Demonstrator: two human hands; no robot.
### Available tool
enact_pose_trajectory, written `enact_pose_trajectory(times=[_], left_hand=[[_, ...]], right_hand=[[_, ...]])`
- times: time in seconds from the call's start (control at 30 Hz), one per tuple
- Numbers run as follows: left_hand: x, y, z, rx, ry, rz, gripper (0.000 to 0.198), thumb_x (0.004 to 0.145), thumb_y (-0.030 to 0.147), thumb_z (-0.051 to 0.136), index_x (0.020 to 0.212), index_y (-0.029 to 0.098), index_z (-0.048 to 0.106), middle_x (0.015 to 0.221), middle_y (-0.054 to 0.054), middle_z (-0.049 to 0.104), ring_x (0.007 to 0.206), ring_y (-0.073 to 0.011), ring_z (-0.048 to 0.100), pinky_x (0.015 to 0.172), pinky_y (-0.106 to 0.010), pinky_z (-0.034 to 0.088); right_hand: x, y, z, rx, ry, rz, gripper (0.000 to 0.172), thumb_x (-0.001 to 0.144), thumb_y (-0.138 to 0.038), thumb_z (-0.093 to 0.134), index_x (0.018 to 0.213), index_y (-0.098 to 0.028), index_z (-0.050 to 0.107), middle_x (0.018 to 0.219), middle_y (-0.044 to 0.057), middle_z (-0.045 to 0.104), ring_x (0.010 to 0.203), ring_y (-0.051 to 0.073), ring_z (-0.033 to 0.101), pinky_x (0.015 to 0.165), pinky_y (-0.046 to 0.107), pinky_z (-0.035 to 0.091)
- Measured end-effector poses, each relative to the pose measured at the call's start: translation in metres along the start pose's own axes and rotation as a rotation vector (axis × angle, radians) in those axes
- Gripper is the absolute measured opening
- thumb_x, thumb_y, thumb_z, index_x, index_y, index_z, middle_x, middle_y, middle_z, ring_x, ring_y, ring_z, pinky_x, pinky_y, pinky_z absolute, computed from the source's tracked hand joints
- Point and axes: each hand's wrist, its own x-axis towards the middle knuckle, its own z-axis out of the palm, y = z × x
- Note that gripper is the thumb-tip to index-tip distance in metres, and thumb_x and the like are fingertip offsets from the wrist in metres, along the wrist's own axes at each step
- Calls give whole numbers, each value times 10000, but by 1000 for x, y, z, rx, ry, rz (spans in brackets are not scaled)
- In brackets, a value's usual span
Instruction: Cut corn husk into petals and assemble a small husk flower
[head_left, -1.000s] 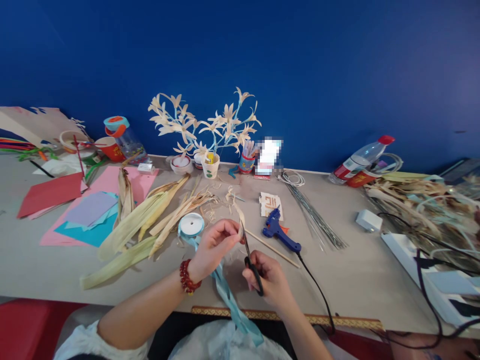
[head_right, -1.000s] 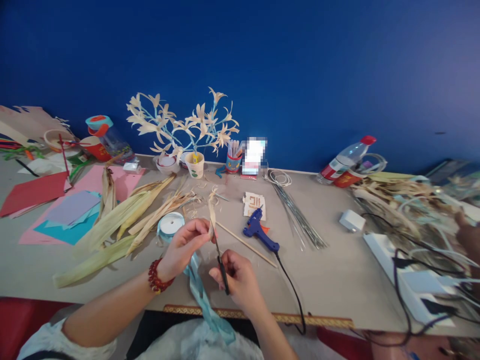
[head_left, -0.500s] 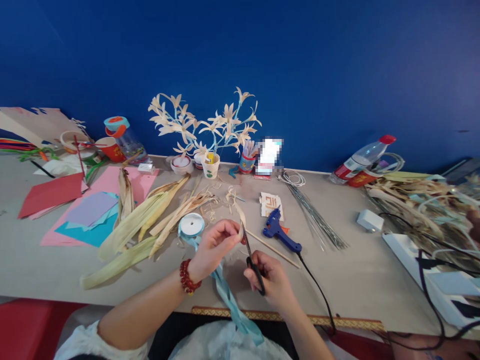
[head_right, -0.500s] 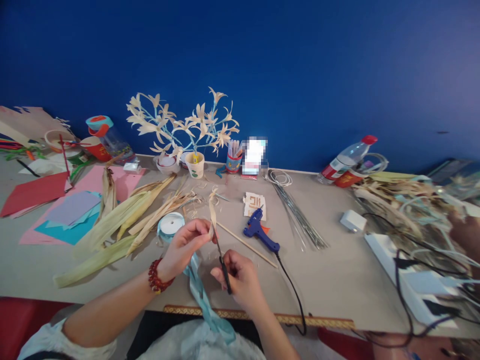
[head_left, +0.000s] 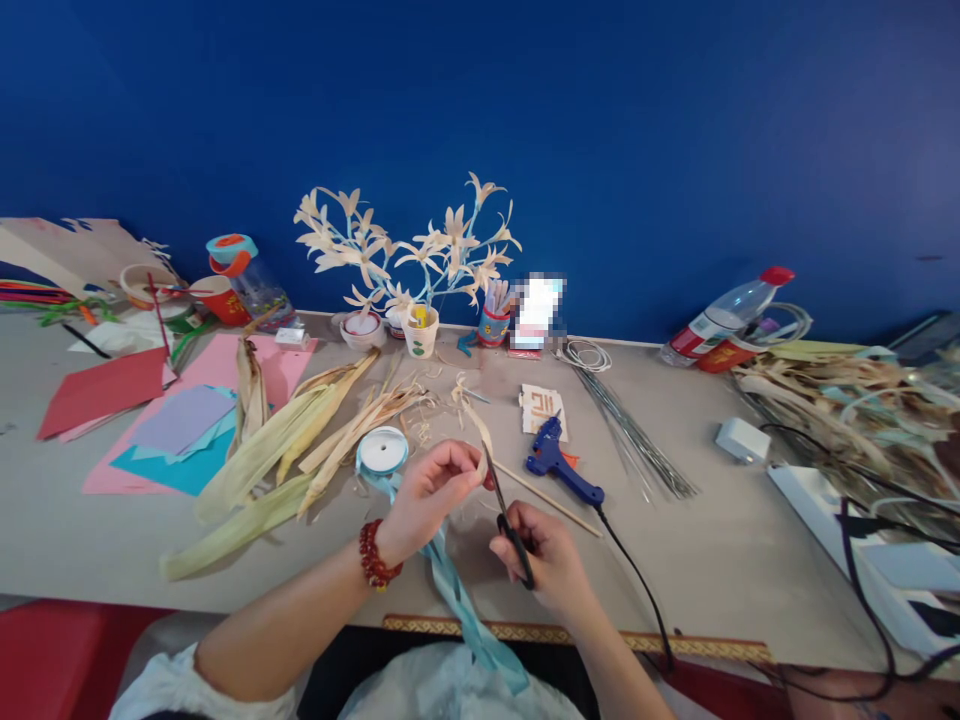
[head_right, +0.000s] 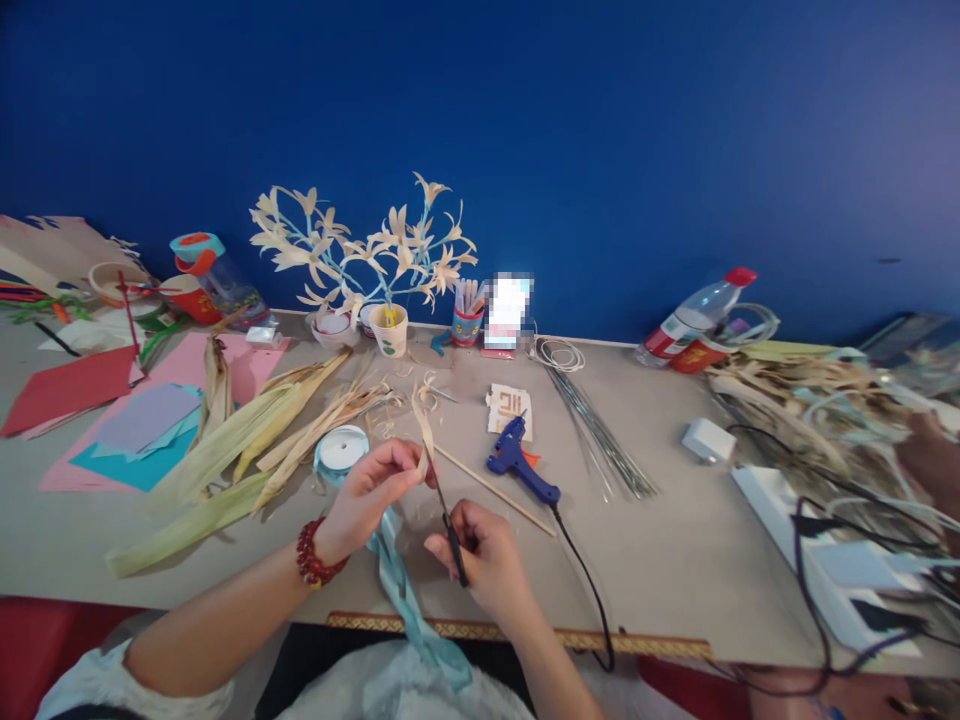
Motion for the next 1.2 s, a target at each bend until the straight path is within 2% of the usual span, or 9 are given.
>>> enact_pose_trajectory(times=[0.53,0.63,0.73,0.8,0.9,0.97,1.07,1.2], left_hand=[[3,-1,-5,23,-36,-61,209,822,284,650,726,165,507,810,-31,607,760,-156,606,753,-303,463],[3,-2,-7,0,-61,-85,221,824,286,648,724,167,491,792,-27,610,721,-144,597,718,-290,462],[2,-3,-8,-19,-87,-116,215,836,309,640,755,166,501,764,-22,619,680,-137,602,679,-282,465],[1,-3,-7,-13,-99,-146,224,838,331,643,773,162,509,742,-17,624,636,-128,606,646,-272,467],[1,-3,-6,-7,-116,-177,243,832,350,654,789,159,510,708,-13,626,581,-122,616,591,-253,467],[1,-4,-5,-15,-137,-185,249,828,354,659,799,159,507,703,-19,630,567,-123,620,564,-246,466],[2,-5,-6,-14,-153,-193,248,816,351,673,806,160,516,682,-10,611,553,-109,594,546,-234,462],[4,-5,-10,41,-102,-179,227,806,332,684,811,154,544,662,1,588,536,-83,539,528,-206,433]], right_hand=[[4,-1,-17,-108,36,-7,506,715,-587,700,614,-230,356,432,-83,412,410,80,334,440,221,249],[6,-7,-27,-84,9,11,503,711,-617,689,638,-224,383,456,-66,454,425,91,374,455,227,270],[11,-18,-33,-14,-69,-37,519,661,-650,713,691,-206,444,575,-22,535,520,118,466,494,234,323],[16,-27,-33,41,-53,-89,493,655,-611,742,736,-195,491,670,2,568,598,134,506,527,237,361],[26,-43,-27,147,42,-122,404,674,-475,779,836,-195,538,789,29,610,684,153,546,557,237,400],[34,-54,-21,223,40,-130,390,659,-400,792,880,-199,542,837,33,626,703,157,563,569,238,415],[43,-64,-14,261,8,-139,365,628,-336,793,849,-197,537,779,9,613,659,145,553,573,241,422],[50,-66,-13,206,18,-146,351,602,-284,786,820,-198,525,722,-11,593,631,134,529,566,241,406]])
